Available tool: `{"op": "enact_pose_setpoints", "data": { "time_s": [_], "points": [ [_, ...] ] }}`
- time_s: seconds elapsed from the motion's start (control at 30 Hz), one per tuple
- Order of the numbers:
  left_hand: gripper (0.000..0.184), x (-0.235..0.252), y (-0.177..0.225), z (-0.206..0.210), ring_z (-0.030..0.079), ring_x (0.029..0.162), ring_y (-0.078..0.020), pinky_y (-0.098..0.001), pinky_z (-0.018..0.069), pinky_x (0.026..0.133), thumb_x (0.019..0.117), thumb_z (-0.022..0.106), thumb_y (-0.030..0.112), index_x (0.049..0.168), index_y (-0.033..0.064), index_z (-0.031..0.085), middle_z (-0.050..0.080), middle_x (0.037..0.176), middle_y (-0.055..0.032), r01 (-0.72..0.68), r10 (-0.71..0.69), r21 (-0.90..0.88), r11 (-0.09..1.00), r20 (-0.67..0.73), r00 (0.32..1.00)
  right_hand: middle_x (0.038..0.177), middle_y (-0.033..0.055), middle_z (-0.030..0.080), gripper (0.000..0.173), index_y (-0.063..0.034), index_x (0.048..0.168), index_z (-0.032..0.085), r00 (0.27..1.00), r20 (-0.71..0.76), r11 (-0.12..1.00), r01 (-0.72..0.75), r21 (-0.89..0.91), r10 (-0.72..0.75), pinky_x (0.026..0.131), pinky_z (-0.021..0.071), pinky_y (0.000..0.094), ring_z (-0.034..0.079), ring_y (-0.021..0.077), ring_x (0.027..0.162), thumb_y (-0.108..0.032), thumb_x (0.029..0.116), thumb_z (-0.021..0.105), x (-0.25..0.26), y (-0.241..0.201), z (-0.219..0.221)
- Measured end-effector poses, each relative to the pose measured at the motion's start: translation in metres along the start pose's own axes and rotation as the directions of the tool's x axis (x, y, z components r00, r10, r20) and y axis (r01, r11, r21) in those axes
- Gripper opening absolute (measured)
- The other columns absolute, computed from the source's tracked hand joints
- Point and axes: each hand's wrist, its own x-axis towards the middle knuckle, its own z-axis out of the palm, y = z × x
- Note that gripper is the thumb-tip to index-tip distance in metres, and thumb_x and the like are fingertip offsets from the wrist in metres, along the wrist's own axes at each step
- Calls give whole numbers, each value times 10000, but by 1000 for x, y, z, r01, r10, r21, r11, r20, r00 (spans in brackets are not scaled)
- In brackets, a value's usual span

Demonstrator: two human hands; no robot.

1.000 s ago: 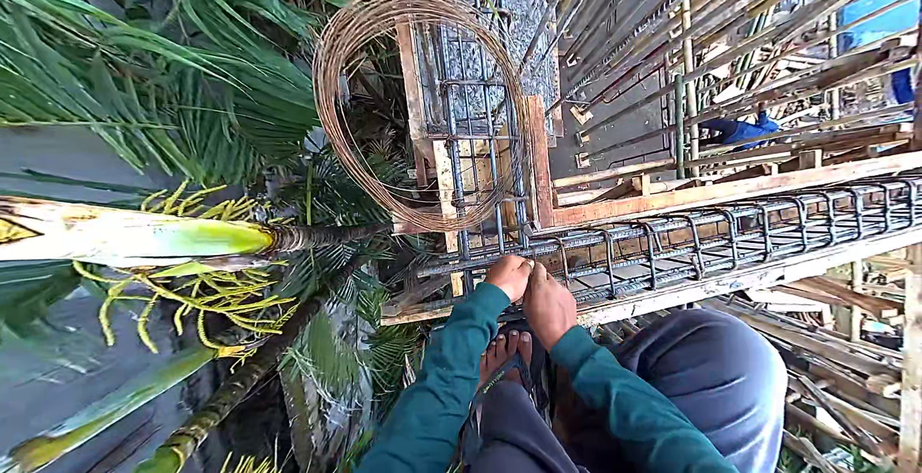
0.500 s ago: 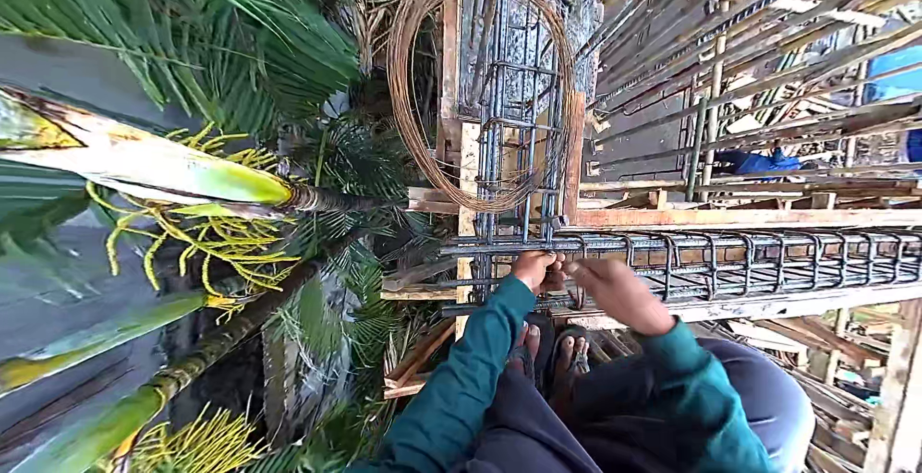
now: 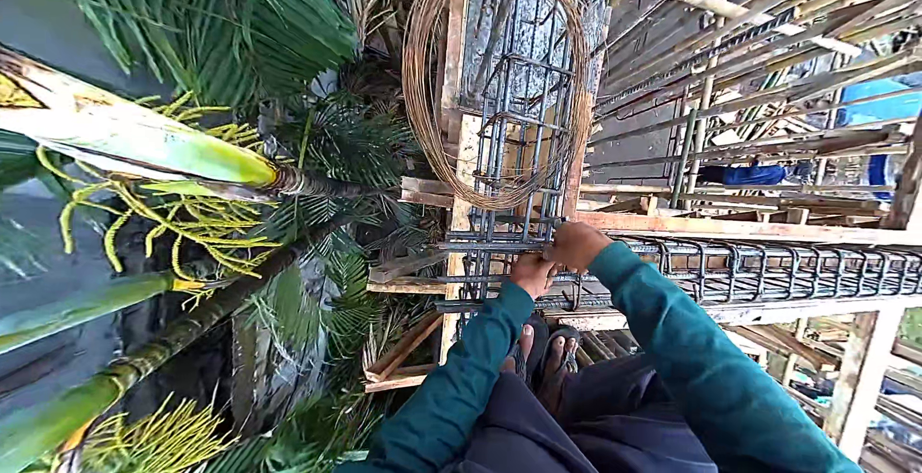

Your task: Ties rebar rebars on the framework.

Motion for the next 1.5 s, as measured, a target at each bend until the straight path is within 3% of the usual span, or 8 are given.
{"op": "enact_pose_setpoints", "data": {
  "time_s": [0.17, 0.33, 0.6, 0.77, 0.9, 1.0, 1.23, 1.5],
  "points": [
    [243, 2, 8, -11, 387, 459, -36, -174, 334, 428, 1087, 528, 219, 1000, 18, 633, 499, 685, 17, 48, -54, 100, 994, 56, 997, 896, 194, 675, 327, 61, 1159, 640, 991, 125, 996, 32, 82, -42, 694, 579, 432, 667, 254, 696, -237, 1025, 643, 10, 12, 0],
    [283, 4, 16, -14, 354, 459, -38, -188, 309, 435, 1084, 540, 262, 931, 38, 622, 466, 657, 34, 50, -72, 226, 973, 91, 993, 792, 118, 670, 259, 42, 1025, 687, 983, 176, 979, 19, 204, -55, 628, 553, 312, 629, 142, 610, -203, 1049, 604, 10, 20, -4],
    [256, 4, 19, -16, 368, 465, -43, -189, 325, 450, 1095, 501, 193, 945, 17, 611, 472, 662, 23, 51, -82, 284, 957, 100, 992, 1015, 220, 712, 294, -7, 1026, 726, 987, 4, 978, 162, -132, -162, 876, 522, 625, 689, 403, 999, -255, 1043, 570, -5, 16, 3],
    [275, 5, 13, -17, 364, 533, -74, -236, 332, 502, 1113, 439, 176, 1115, 7, 657, 468, 740, 3, -33, 1, 332, 943, 95, 995, 1022, 198, 730, 269, -40, 1110, 723, 959, -93, 958, 256, -130, -268, 896, 525, 623, 701, 396, 1008, -231, 1057, 541, 0, 42, 16],
    [330, 5, 13, -10, 649, 987, -244, -436, 502, 929, 1104, 431, 177, 1186, -17, 685, 692, 1089, -175, -99, 96, 550, 829, 34, 995, 1184, 186, 710, 290, -53, 1214, 710, 954, -139, 963, 257, -85, -267, 954, 521, 611, 686, 378, 1105, -201, 1065, 510, -3, 47, 26],
    [355, -1, 23, -5, 644, 1122, -347, -529, 464, 1020, 1107, 411, 177, 1191, -46, 674, 678, 1154, -246, -110, 117, 660, 743, 33, 993, 1275, 207, 661, 305, -37, 1265, 670, 982, -85, 968, 147, -206, -167, 924, 528, 630, 667, 415, 1135, -179, 1059, 495, -14, 22, 23],
    [370, 7, 26, -15, 637, 973, -306, -506, 486, 918, 1112, 400, 190, 1130, -44, 685, 673, 1038, -207, -161, 99, 696, 700, 129, 987, 1246, 217, 674, 306, -25, 1253, 656, 978, -6, 934, 196, -299, -207, 907, 537, 624, 675, 424, 1116, -198, 1078, 472, -12, 21, 19],
    [362, -2, 36, -19, 648, 1066, -335, -527, 480, 973, 1112, 387, 178, 1184, -14, 686, 679, 1138, -224, -135, 51, 791, 596, 131, 990, 1199, 177, 705, 292, -55, 1226, 693, 925, -122, 917, 325, -230, -359, 939, 536, 597, 692, 372, 1101, -233, 1062, 529, 16, 56, 23]
  ]
}}
